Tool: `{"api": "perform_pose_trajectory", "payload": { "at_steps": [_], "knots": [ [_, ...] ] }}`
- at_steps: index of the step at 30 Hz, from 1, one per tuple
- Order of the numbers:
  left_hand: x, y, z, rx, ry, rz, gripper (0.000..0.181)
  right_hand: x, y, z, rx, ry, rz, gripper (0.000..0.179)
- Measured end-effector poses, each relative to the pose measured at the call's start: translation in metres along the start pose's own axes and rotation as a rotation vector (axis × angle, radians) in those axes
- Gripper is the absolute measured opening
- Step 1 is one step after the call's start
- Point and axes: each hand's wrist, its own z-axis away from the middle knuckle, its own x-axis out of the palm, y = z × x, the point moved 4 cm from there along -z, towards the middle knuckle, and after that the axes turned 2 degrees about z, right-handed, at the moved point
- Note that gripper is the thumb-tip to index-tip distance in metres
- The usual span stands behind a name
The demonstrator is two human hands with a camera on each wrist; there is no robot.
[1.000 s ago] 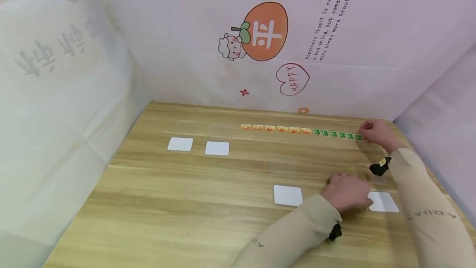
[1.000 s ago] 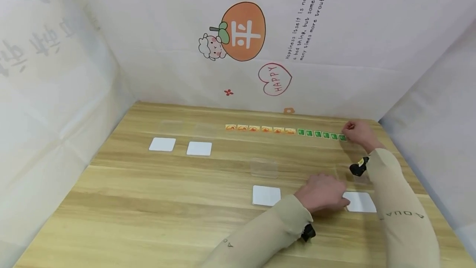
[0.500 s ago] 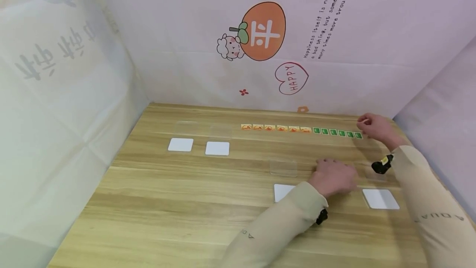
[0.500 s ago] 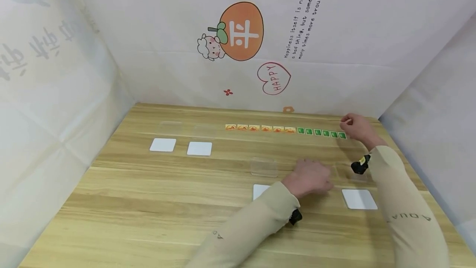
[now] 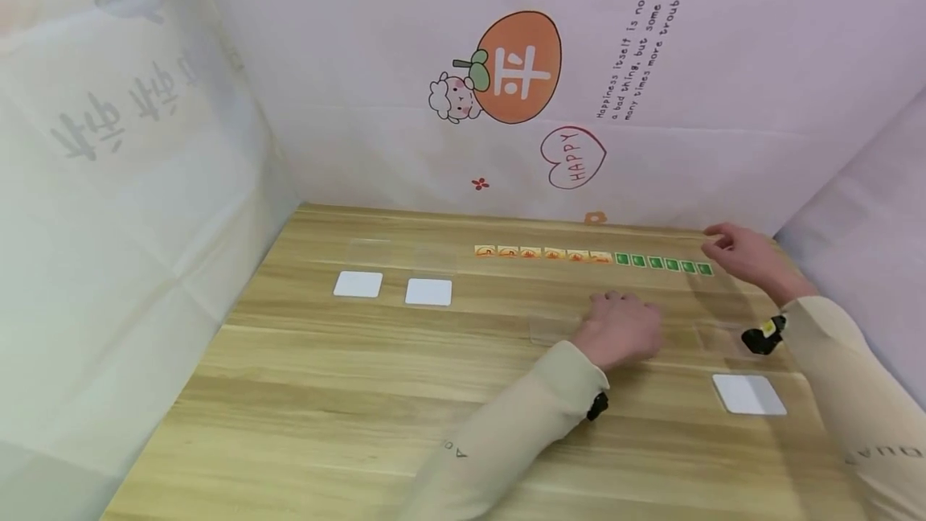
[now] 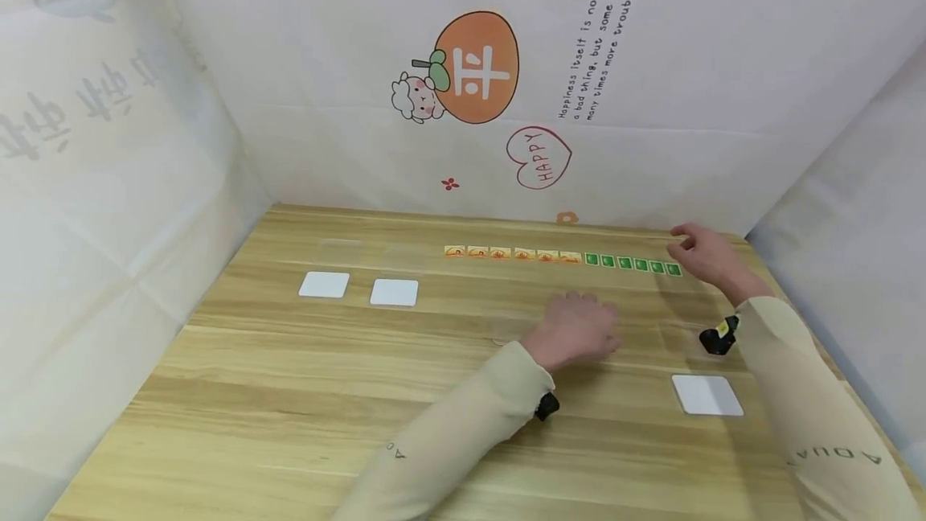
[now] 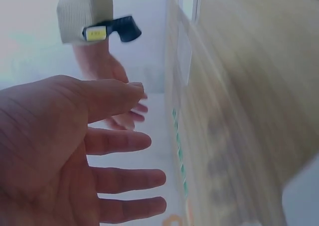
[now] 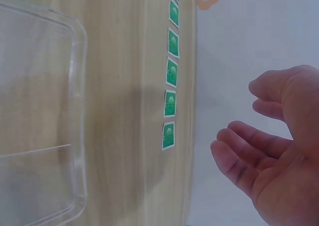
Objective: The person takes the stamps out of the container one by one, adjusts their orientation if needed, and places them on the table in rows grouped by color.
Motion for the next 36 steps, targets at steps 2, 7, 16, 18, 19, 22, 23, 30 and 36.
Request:
{"api": "perform_pose_trajectory", "payload": {
  "at_steps": [2, 7, 16, 18, 19, 22, 23, 30, 36],
  "knots": [
    [-0.003, -0.006, 0.001, -0.002, 0.012, -0.003, 0.031, 0.000, -0.002, 0.004, 0.004, -0.006, 0.010, 0.062],
    [-0.011, -0.024, 0.005, -0.014, 0.060, -0.031, 0.035, 0.005, -0.008, 0.009, -0.029, 0.007, -0.010, 0.061],
    [-0.019, -0.056, 0.004, -0.058, 0.110, -0.010, 0.043, 0.012, -0.010, 0.017, -0.073, 0.046, -0.021, 0.057],
    [-0.021, -0.066, 0.003, -0.071, 0.124, -0.004, 0.043, 0.014, -0.011, 0.018, -0.077, 0.060, -0.012, 0.057],
    [-0.022, -0.071, 0.003, -0.073, 0.136, -0.003, 0.043, 0.014, -0.011, 0.019, -0.082, 0.064, -0.009, 0.056],
    [-0.026, -0.086, 0.005, -0.078, 0.156, -0.002, 0.043, 0.017, -0.013, 0.020, -0.095, 0.071, 0.002, 0.055],
    [-0.027, -0.091, 0.006, -0.079, 0.161, 0.000, 0.043, 0.018, -0.013, 0.020, -0.103, 0.075, 0.006, 0.054],
    [-0.032, -0.116, 0.011, -0.088, 0.176, 0.006, 0.046, 0.024, -0.015, 0.020, -0.122, 0.082, 0.036, 0.053],
    [-0.035, -0.137, 0.015, -0.097, 0.195, -0.005, 0.045, 0.025, -0.020, 0.022, -0.128, 0.063, 0.052, 0.057]
  ]
}}
